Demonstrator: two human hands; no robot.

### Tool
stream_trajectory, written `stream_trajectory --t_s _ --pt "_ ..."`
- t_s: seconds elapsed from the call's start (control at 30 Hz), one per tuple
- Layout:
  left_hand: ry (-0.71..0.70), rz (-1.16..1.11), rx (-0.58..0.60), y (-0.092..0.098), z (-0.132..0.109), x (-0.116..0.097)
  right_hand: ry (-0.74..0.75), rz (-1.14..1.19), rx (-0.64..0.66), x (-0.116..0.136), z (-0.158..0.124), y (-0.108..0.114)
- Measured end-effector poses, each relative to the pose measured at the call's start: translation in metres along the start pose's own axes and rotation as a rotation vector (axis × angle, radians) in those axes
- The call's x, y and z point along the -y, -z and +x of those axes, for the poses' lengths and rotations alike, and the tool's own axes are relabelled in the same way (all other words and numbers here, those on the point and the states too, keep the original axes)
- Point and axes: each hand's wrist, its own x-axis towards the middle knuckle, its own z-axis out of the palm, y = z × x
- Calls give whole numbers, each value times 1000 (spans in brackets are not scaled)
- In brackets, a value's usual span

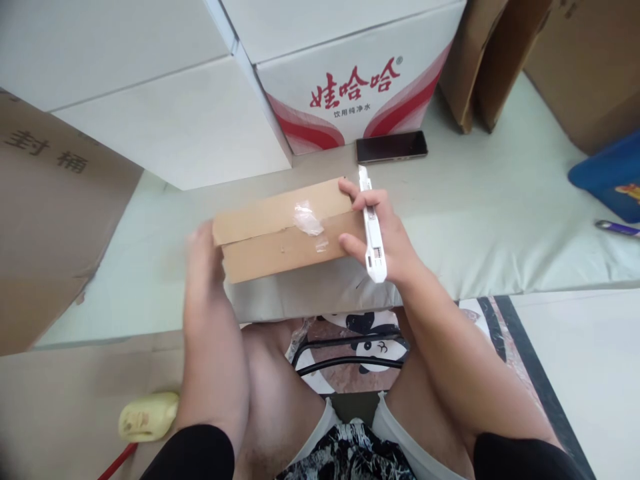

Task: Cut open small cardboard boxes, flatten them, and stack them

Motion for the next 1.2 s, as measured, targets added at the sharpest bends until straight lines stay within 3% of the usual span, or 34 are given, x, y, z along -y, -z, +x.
stream_trajectory --t_s 0.13,0.3,0.43,0.53,0.63,0.8,0.9,1.07,1.2 --pt "-258 -176 -69 16 -11 -15 -53 -44 13 3 0 -5" --pt "-589 64 126 12 -28 -18 -150 -78 52 22 2 -11" --pt "-640 351 166 9 -34 -17 -240 -157 151 40 7 -10" --pt "-651 547 146 12 -46 -24 -222 -178 163 45 10 -9" --pt "-779 618 152 12 -65 -33 -210 -191 157 45 12 -9" --pt "-1076 617 411 -3 -80 -34 -202 -157 161 41 8 -9" --pt "-1072 753 411 -14 -80 -28 -173 -126 79 37 6 -9" --pt "-1023 797 369 -19 -82 -25 -203 185 -255 32 8 -9" --pt "-915 836 326 -17 -86 -28 -260 351 -330 39 10 -8"
